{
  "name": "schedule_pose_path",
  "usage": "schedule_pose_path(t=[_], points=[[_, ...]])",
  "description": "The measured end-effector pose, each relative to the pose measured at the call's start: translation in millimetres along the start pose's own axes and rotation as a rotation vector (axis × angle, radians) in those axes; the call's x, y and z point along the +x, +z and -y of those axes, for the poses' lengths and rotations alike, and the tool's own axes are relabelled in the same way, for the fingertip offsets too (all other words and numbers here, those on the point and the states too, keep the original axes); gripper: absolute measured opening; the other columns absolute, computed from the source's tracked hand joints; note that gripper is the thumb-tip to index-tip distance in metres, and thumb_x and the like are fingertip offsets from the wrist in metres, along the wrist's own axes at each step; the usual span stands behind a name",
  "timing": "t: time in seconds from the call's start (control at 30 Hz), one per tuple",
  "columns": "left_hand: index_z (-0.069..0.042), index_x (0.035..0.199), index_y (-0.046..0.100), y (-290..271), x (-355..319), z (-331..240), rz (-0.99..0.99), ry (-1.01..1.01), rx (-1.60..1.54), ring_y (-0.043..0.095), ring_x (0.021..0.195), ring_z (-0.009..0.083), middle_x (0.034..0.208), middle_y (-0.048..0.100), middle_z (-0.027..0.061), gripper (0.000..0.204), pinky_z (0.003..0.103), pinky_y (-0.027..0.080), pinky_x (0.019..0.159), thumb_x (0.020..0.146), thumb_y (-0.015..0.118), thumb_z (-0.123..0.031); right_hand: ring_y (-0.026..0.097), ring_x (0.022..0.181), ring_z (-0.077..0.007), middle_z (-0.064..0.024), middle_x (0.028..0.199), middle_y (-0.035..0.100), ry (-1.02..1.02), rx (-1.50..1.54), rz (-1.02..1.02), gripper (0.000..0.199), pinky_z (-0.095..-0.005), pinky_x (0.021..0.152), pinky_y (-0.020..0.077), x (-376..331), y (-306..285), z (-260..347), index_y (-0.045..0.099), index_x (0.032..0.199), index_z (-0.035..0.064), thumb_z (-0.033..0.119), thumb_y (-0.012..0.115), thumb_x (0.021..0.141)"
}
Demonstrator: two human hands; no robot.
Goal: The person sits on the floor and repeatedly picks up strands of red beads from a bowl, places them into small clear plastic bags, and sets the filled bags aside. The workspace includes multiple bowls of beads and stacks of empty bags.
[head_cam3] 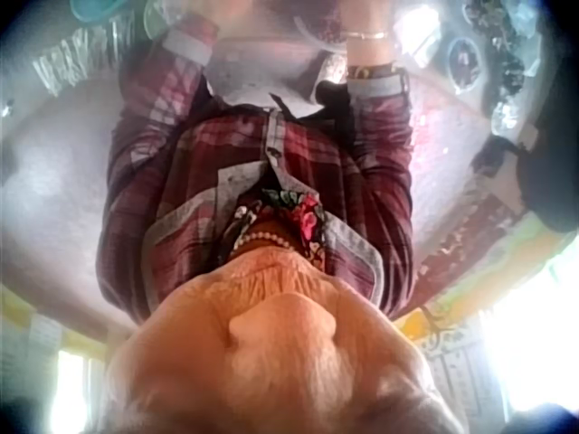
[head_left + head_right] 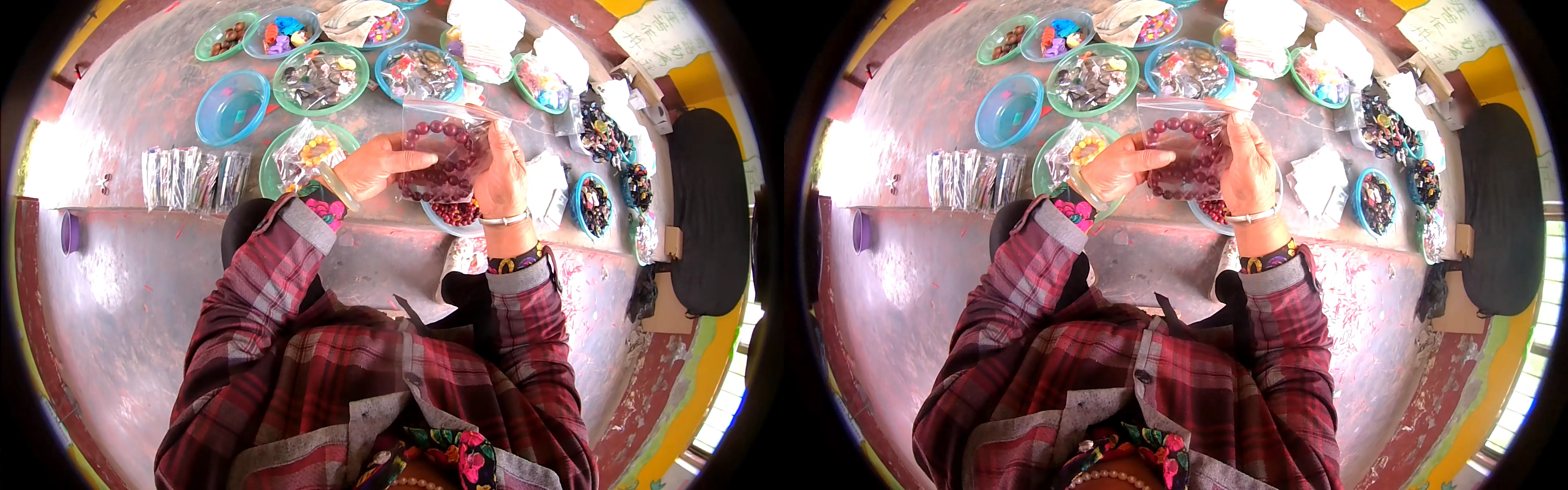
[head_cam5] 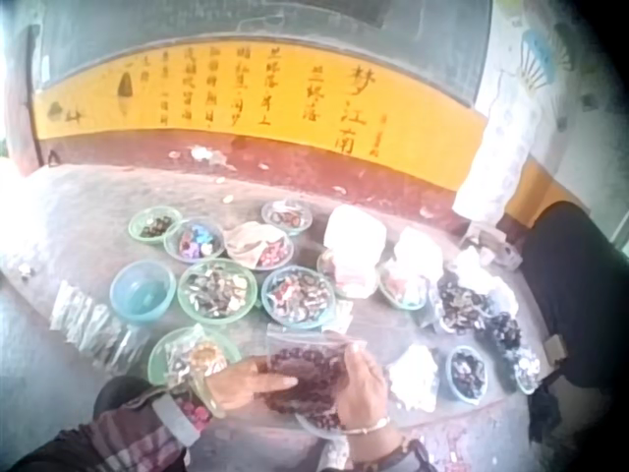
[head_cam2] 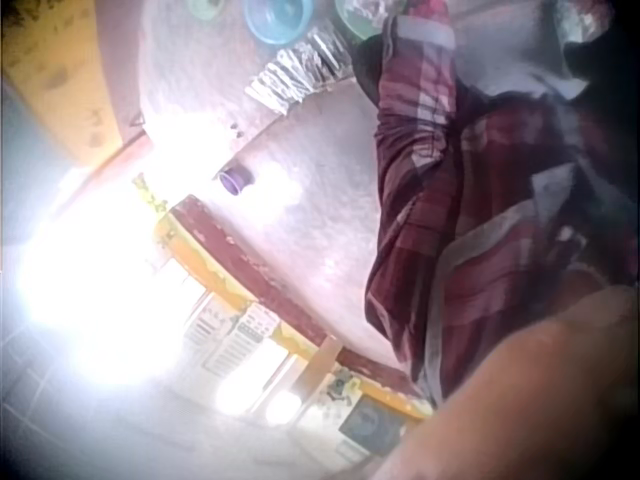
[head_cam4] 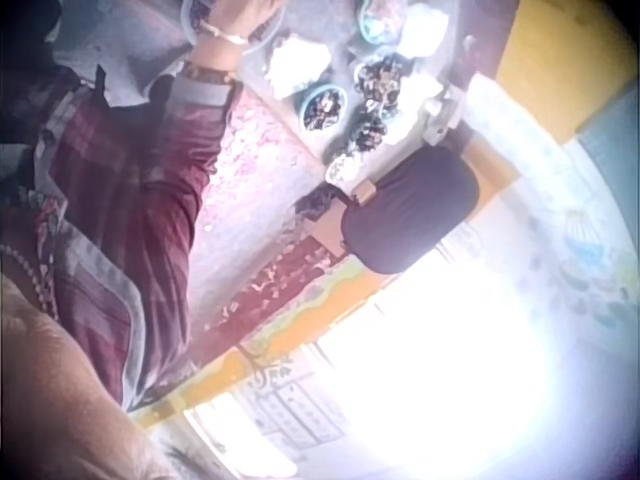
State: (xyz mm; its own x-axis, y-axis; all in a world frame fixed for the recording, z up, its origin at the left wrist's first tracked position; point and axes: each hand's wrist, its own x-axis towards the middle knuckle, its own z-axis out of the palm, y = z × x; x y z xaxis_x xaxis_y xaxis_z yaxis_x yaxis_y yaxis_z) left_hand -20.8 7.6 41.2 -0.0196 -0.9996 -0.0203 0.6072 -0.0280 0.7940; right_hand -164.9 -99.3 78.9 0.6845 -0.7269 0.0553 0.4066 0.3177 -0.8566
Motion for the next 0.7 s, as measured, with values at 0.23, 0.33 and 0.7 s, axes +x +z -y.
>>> schedule_pose_path(t=[0.23,0.33,0.7], points=[[0.001,0.121,0.050,-0.3,-0.5,5.4,-0.035,0.097,-0.050,0.054,0.102,0.0140,0.113,0.058,0.0075,0.038,0.030,0.044,0.091,0.091,0.054,-0.021,0.057,0.099,-0.0242,-0.0121,0.107,0.058,0.125,0.104,-0.062,0.026,-0.0363,0.086,0.0458,-3.8,11.2,2.2,0.053,0.106,0.0019,0.024,0.047,0.093],[0.000,0.120,0.049,-5.1,-2.1,8.2,-0.019,0.097,-0.070,0.055,0.101,0.0143,0.111,0.059,0.0073,0.038,0.030,0.045,0.090,0.090,0.055,-0.022,0.056,0.094,-0.0210,-0.0093,0.101,0.059,0.105,0.029,-0.050,0.028,-0.0337,0.084,0.0456,0.3,11.7,-5.7,0.052,0.107,0.0017,0.026,0.048,0.093],[0.002,0.116,0.048,-50.3,-65.5,-35.2,-0.216,-0.037,-0.038,0.059,0.100,0.0292,0.108,0.059,0.0213,0.033,0.042,0.050,0.085,0.092,0.049,-0.020,0.048,0.116,-0.0266,-0.0182,0.124,0.050,0.187,0.002,-0.026,0.052,-0.0350,0.094,0.0383,17.1,-29.1,-19.5,0.042,0.126,-0.0001,0.040,0.039,0.094]])
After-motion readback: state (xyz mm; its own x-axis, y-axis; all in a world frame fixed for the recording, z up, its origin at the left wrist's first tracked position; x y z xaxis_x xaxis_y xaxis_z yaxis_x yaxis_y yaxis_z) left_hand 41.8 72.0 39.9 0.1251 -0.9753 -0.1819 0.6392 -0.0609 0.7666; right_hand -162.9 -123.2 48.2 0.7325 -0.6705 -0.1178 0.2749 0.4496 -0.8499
